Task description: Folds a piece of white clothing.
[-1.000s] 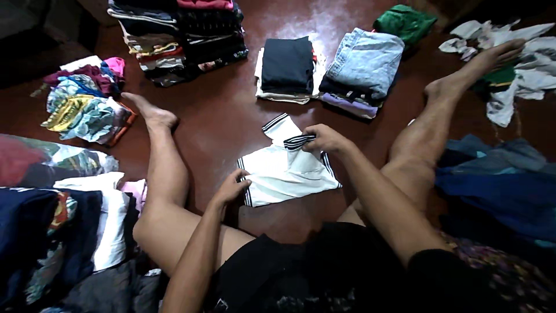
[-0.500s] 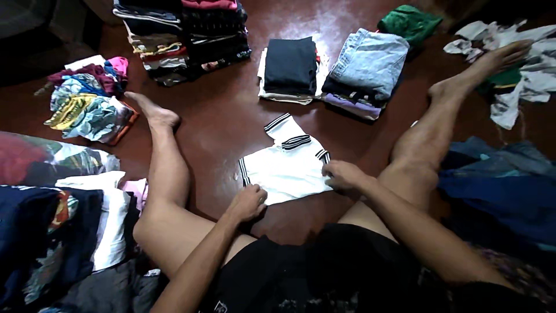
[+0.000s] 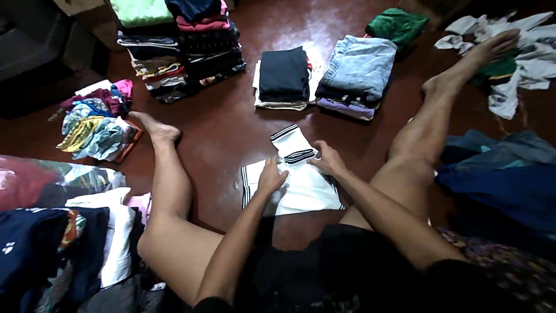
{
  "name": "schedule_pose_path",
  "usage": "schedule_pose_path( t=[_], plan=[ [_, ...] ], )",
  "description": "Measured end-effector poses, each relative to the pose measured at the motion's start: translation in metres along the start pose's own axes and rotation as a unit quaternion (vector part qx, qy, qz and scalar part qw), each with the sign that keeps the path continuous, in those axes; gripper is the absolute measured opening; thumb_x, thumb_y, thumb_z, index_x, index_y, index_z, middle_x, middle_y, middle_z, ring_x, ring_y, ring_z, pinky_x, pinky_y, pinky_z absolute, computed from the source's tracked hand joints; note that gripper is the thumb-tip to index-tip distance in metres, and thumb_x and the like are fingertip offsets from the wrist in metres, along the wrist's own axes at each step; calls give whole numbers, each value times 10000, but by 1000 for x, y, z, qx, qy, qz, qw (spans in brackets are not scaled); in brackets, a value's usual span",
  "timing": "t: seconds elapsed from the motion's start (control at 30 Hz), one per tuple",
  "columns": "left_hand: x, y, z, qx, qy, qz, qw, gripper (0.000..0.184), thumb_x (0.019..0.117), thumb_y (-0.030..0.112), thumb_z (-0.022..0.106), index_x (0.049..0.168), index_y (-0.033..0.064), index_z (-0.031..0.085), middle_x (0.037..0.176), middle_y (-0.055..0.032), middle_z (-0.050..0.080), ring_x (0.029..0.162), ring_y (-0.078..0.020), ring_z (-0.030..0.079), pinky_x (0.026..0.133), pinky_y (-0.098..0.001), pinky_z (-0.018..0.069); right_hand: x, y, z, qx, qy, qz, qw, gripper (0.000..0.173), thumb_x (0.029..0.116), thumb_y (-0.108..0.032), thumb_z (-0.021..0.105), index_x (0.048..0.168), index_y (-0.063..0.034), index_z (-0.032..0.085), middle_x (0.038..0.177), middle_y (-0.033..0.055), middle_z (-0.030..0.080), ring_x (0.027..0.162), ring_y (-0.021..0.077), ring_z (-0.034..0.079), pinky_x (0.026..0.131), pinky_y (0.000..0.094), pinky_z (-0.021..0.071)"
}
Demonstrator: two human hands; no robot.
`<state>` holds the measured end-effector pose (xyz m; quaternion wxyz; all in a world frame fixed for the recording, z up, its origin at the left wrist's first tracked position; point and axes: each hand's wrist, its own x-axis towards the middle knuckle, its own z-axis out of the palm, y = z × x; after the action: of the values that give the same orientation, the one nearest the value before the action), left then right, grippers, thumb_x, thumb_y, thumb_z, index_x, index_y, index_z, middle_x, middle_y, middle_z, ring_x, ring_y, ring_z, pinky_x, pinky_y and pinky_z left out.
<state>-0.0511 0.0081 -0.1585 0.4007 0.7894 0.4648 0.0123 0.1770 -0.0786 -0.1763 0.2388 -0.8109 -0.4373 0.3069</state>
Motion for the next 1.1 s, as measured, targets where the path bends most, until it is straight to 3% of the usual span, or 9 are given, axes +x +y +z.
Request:
schedule_pose_path(
  t=[0.17,0.33,0.43,0.6,0.67,0.73,0.83,0.93,1.1],
  plan=[
    [48,27,22,82,20,60,995,622,879,273,773,1446,118,568,1359,-206,596,1242,-400,586,1007,-602,509,4,14,-4,70,25,-37,997,187,916,-149,749,1081,-63,729,1057,154,704,966,305,683,874,550,560],
    [49,34,15,146,-25,67,987,395,842,260,788,1207,124,719,1238,-214,616,1198,-421,563,957,-613,493,0,5,-22,131,-39,-41,990,168,911,-111,741,1070,-61,718,988,134,719,866,263,689,813,517,559],
    [39,32,9,154,4,160,975,262,838,235,794,1062,108,742,1173,-187,631,1132,-409,576,896,-613,494,-12,4,-31,132,-13,-113,985,122,880,-46,762,998,-48,729,1000,124,695,848,242,674,785,470,576],
    [-11,21,13,212,65,330,918,92,895,213,757,963,152,744,1343,-142,609,1299,-372,535,1055,-569,466,-39,15,-49,41,-44,-215,975,138,807,-7,802,907,-80,741,978,99,675,881,238,654,795,453,573],
    [-30,11,25,244,54,343,905,105,959,172,653,998,135,743,1210,-141,670,1175,-347,618,1002,-533,503,-48,24,-51,-11,-96,-228,969,156,780,-32,834,893,-102,751,966,91,673,914,251,657,832,481,570],
    [-46,0,37,285,-1,339,897,178,1003,181,566,1066,134,726,1123,-128,689,1105,-329,651,963,-524,512,-55,30,-49,-70,-182,-216,957,171,780,-66,841,918,-131,765,976,82,684,965,264,655,872,511,553],
    [-58,-5,38,277,-99,300,907,329,990,401,578,1202,185,707,1282,-103,647,1243,-315,579,1027,-533,456,-56,32,-50,-116,-253,-178,944,198,843,-112,787,1037,-149,772,1005,67,709,957,243,670,875,525,552],
    [-50,-13,17,199,-26,254,946,368,1001,429,592,1244,182,716,1322,-88,655,1256,-298,593,1037,-513,480,-46,23,-53,-82,-160,-170,969,115,909,-147,755,1021,-129,776,950,72,713,894,236,681,848,507,564],
    [-1,-50,-45,197,94,79,973,295,1015,263,607,1251,115,704,1347,-154,633,1290,-371,560,1033,-597,461,15,-9,-45,-69,-83,-195,975,200,981,-174,665,1134,-68,736,1104,154,700,1045,320,678,935,565,542]
  ],
)
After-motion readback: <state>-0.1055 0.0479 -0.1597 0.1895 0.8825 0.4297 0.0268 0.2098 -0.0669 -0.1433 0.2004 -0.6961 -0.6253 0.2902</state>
